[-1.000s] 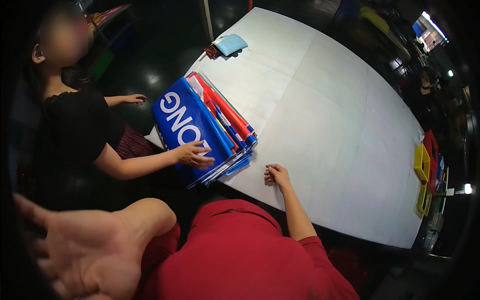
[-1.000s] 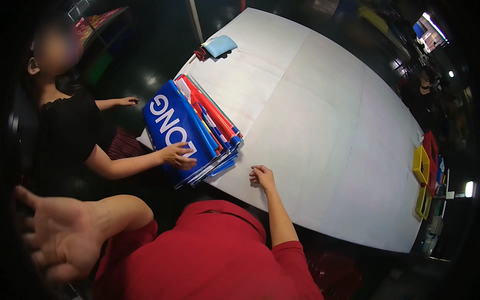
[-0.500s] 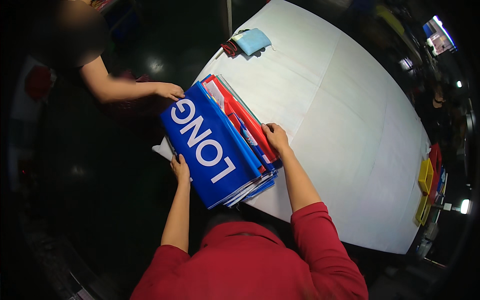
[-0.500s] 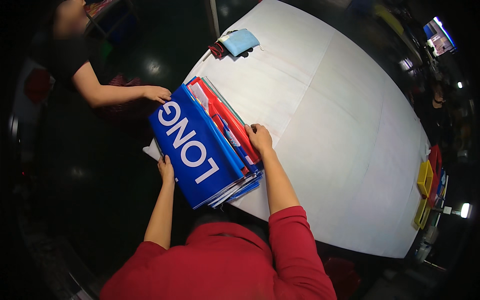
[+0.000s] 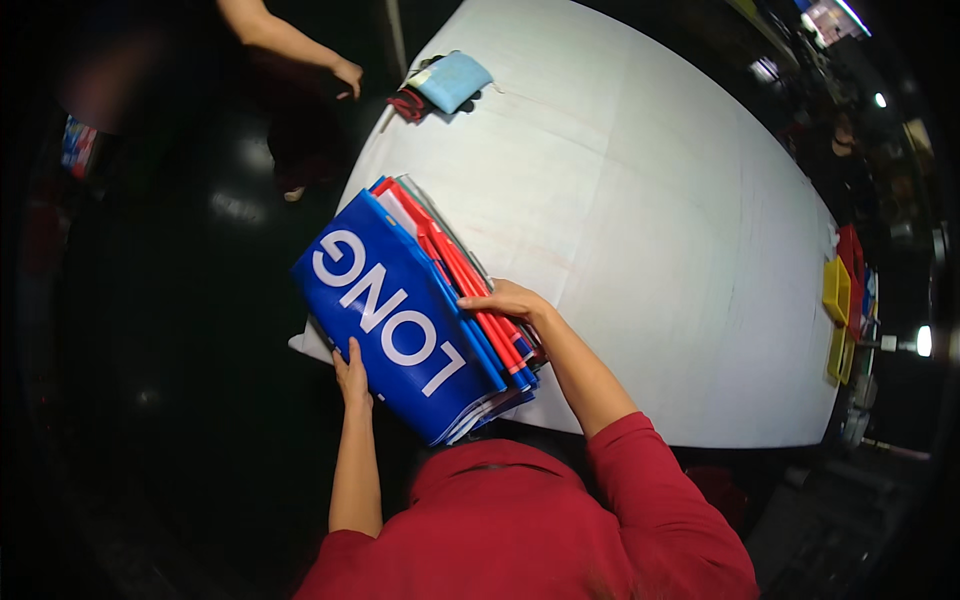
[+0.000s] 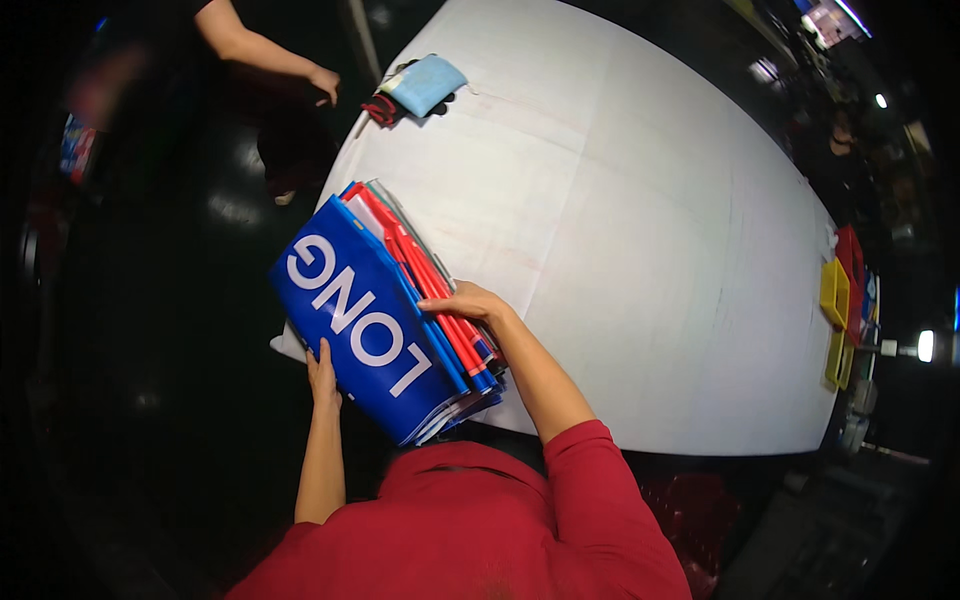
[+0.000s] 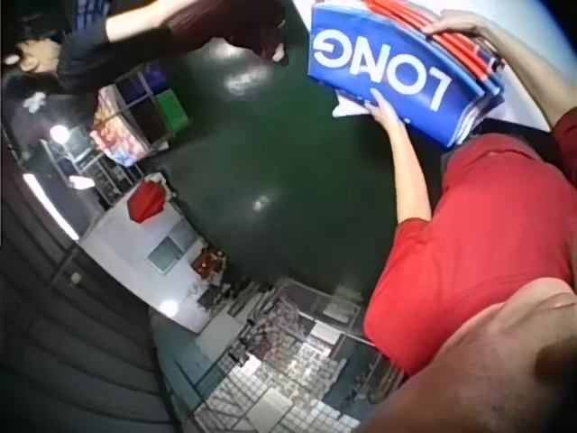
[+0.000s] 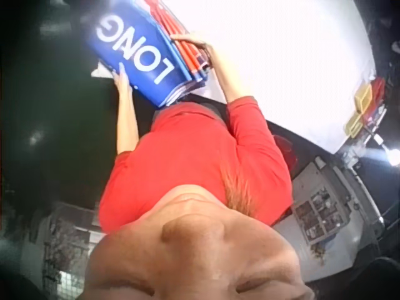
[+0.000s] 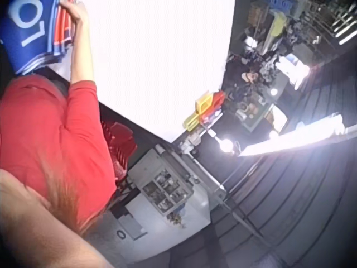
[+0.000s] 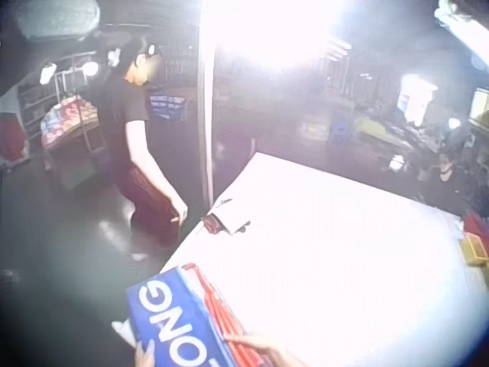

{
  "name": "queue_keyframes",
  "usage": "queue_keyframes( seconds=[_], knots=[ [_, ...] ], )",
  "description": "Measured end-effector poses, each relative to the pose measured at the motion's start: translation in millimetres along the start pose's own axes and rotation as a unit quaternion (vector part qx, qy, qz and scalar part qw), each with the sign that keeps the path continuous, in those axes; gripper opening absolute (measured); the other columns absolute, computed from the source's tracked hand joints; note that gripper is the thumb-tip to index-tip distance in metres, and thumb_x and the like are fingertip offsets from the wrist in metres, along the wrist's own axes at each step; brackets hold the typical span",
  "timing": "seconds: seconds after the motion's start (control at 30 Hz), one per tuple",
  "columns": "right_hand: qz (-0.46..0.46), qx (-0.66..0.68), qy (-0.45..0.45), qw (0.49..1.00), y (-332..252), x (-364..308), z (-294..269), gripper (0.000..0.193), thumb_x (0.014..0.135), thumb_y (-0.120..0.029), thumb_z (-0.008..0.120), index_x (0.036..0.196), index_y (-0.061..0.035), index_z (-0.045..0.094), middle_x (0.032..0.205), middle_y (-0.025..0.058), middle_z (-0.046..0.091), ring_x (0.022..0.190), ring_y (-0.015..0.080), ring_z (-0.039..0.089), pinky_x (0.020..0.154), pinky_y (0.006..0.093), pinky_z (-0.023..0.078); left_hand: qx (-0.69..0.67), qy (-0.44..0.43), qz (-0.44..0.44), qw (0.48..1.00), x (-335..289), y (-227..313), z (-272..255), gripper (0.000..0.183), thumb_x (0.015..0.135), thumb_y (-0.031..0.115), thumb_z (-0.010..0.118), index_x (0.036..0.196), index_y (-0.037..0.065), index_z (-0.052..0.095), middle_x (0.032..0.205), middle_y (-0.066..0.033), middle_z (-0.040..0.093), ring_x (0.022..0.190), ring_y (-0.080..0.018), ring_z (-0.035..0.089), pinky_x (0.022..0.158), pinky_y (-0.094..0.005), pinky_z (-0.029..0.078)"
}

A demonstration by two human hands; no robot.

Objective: The person sorts and organizes banners by picking them up from a stack, spreading them out on a large table to check them, and then folding or restacking them with the help of another person.

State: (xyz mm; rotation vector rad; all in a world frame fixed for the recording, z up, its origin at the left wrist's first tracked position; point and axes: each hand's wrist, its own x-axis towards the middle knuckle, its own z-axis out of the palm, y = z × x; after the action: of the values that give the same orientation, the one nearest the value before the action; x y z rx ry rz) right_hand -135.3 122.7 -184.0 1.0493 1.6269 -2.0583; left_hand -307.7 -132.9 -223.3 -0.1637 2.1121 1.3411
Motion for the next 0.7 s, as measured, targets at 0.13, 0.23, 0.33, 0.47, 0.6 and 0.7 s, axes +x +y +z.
queue_keyframes(
  seconds=[0.13, 0.23, 0.33, 0.47, 0.6, 0.7],
  knots=[
    [-0.068, -0.034, 0.053, 0.996, 29, 14, 8, 0.056, 0.057, -0.032, 0.073, 0.100, 0.0020, 0.059, 0.094, 0.0193, 0.061, 0.084, 0.0264, 0.060, 0.077, 0.0323, 0.047, -0.106, -0.053, -0.015, 0.993, -33, 10, -6, 0.059, 0.087, 0.037, 0.049, 0.132, 0.005, 0.027, 0.127, -0.0145, 0.040, 0.111, -0.0267, 0.046, 0.092, -0.0383, 0.040],
    [-0.050, -0.096, 0.146, 0.983, 7, 0, 22, 0.053, 0.055, -0.024, 0.068, 0.100, 0.0029, 0.058, 0.093, 0.0244, 0.060, 0.087, 0.0321, 0.060, 0.078, 0.0340, 0.047, -0.160, -0.132, 0.020, 0.978, -29, 9, -10, 0.061, 0.087, 0.036, 0.051, 0.133, 0.006, 0.025, 0.129, -0.0146, 0.038, 0.113, -0.0284, 0.044, 0.094, -0.0405, 0.039],
    [-0.078, -0.059, 0.170, 0.981, 10, -49, 38, 0.051, 0.057, -0.023, 0.066, 0.099, 0.0042, 0.057, 0.090, 0.0256, 0.060, 0.085, 0.0353, 0.059, 0.076, 0.0363, 0.047, -0.226, -0.168, -0.081, 0.956, -20, -19, -19, 0.060, 0.085, 0.036, 0.054, 0.131, 0.006, 0.029, 0.128, -0.0131, 0.040, 0.113, -0.0276, 0.044, 0.095, -0.0406, 0.038],
    [-0.134, 0.009, 0.181, 0.974, 12, -133, 71, 0.045, 0.058, -0.018, 0.061, 0.098, 0.0021, 0.057, 0.085, 0.0251, 0.060, 0.081, 0.0366, 0.059, 0.074, 0.0398, 0.047, -0.254, -0.221, -0.172, 0.926, -61, 0, -49, 0.055, 0.083, 0.034, 0.057, 0.124, 0.002, 0.039, 0.121, -0.0130, 0.048, 0.110, -0.0269, 0.048, 0.095, -0.0403, 0.038],
    [-0.129, -0.022, 0.253, 0.959, 57, -193, -9, 0.053, 0.061, -0.023, 0.062, 0.107, 0.0028, 0.053, 0.080, 0.0246, 0.060, 0.077, 0.0359, 0.059, 0.070, 0.0400, 0.047, -0.298, -0.350, -0.186, 0.868, -71, -32, 70, 0.054, 0.081, 0.031, 0.060, 0.122, 0.002, 0.041, 0.119, -0.0132, 0.050, 0.109, -0.0280, 0.049, 0.094, -0.0431, 0.038],
    [-0.102, -0.016, 0.335, 0.936, 104, -288, -69, 0.049, 0.061, -0.021, 0.061, 0.105, -0.0019, 0.055, 0.078, 0.0239, 0.061, 0.075, 0.0365, 0.059, 0.072, 0.0407, 0.047, -0.233, -0.477, -0.179, 0.828, -114, -37, 182, 0.057, 0.078, 0.030, 0.063, 0.123, 0.003, 0.041, 0.119, -0.0140, 0.050, 0.109, -0.0292, 0.049, 0.094, -0.0451, 0.038]
  ],
)
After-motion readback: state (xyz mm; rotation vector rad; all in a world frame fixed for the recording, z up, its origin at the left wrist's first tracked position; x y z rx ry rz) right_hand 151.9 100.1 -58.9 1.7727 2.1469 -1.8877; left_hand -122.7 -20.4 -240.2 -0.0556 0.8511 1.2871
